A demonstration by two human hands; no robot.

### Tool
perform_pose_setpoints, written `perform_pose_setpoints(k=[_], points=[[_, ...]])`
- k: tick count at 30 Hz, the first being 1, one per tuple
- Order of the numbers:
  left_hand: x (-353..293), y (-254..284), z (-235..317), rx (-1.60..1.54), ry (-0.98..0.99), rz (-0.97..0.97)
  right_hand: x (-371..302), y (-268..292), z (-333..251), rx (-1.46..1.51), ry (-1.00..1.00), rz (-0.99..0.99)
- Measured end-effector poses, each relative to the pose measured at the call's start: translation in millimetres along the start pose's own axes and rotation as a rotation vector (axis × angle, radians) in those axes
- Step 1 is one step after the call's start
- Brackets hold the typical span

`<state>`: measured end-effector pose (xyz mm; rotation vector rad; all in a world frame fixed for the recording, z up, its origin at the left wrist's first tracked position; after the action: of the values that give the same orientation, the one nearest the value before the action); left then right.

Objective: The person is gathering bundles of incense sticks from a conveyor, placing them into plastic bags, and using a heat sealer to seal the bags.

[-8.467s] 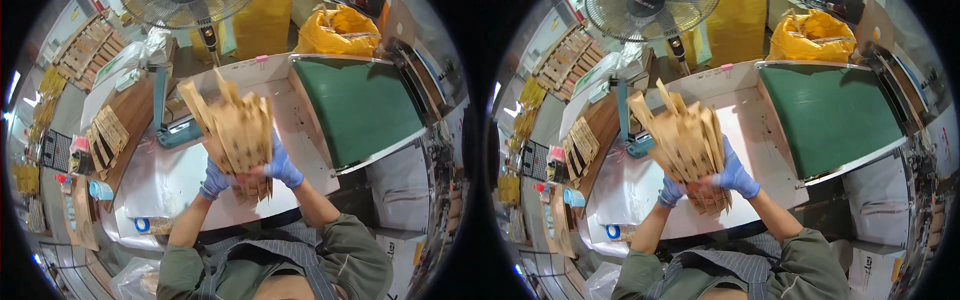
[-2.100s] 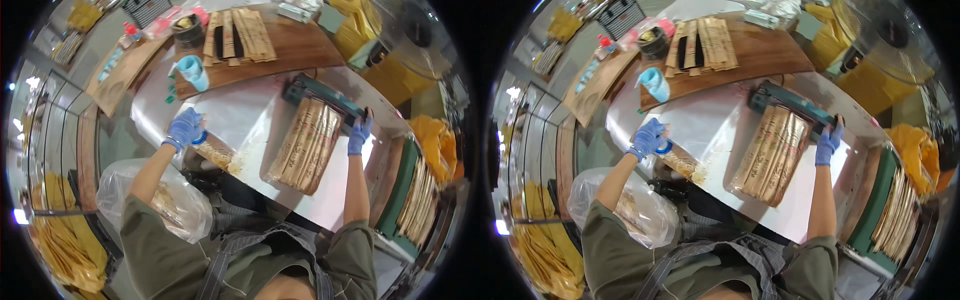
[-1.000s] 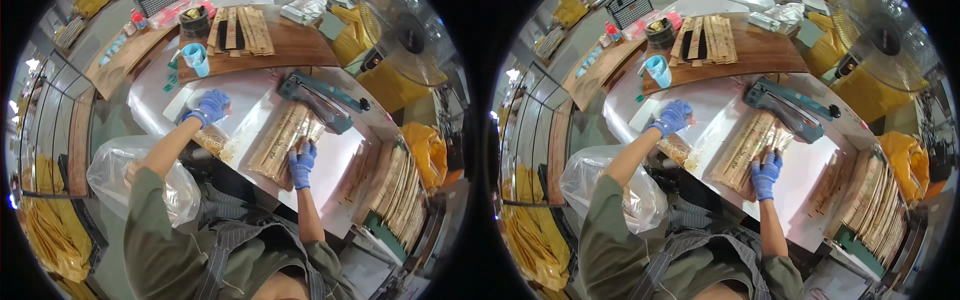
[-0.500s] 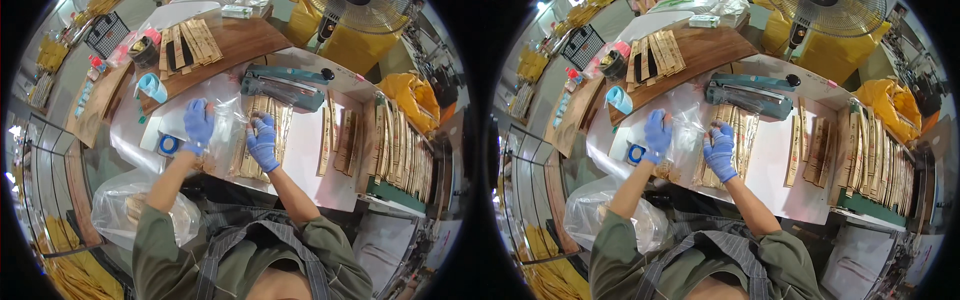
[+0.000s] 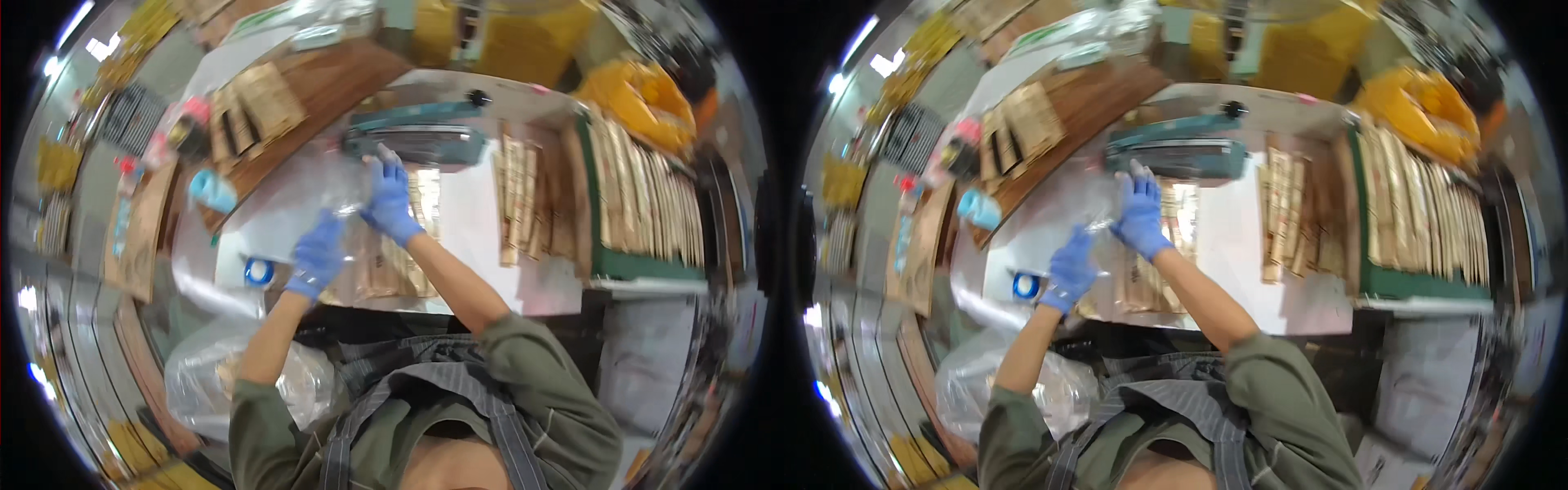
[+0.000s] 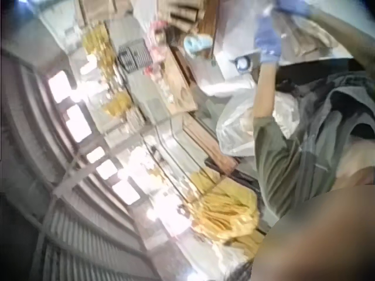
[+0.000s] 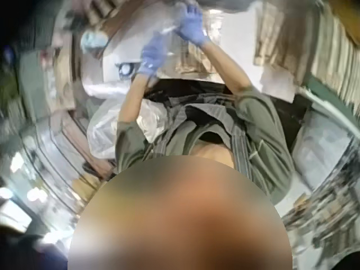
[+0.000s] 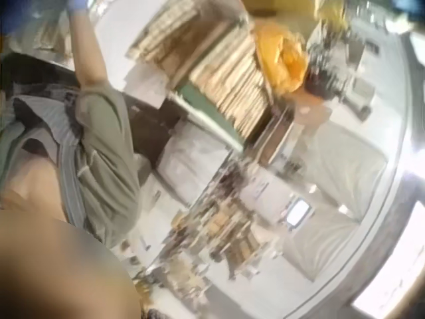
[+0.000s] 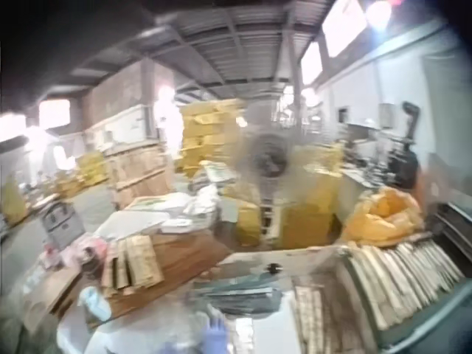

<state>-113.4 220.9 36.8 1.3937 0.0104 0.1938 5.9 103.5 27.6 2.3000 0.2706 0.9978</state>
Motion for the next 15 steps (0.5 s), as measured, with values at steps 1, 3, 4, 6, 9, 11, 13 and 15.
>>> perform_pose_setpoints(k=[1,3,4,6,9,11,13,15], points=[[0.9,-1.1,-7.4,-0.06,-0.065,0.05,5.2,-1.1,44.9,-0.027,-0.273,-0.071],[-0.4,7.1,2.2,-0.274,-0.062,0.095,3.5,29.3,110.8,-0.061,-0.595,-0.066],[3.3,10.6,19.9,-0.38,-0.158,0.113,-3.0,53.6,129.6,-0.015,-0.513,-0.177],[19.5,4.6,72.9,-0.582,-0.323,0.07,-17.5,123.3,146.5,0.032,-0.464,-0.286],[58.8,-34.2,156.8,-0.826,-0.471,-0.078,-21.3,256.0,189.7,-0.063,-0.265,0.111],[98.8,-88.7,187.8,-0.746,-0.478,0.049,-25.5,348.5,233.1,-0.251,-0.329,0.399],[134.9,-149.6,218.1,-0.724,-0.35,0.052,-59.1,444.4,317.1,-0.652,-0.321,0.572],[149.9,-179.0,257.7,-0.521,-0.166,-0.004,-117.7,539.8,384.5,-1.013,-0.547,0.618]])
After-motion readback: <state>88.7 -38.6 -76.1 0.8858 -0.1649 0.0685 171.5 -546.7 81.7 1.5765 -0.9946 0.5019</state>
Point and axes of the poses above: each hand's wrist, its own x-axis towards the middle knuckle, its own y-axis out of the back of the hand, z = x × y, the point moved 3 cm from there along x, towards the middle knuckle, and after that the axes turned 1 degree about y, right-handed, at the moved point
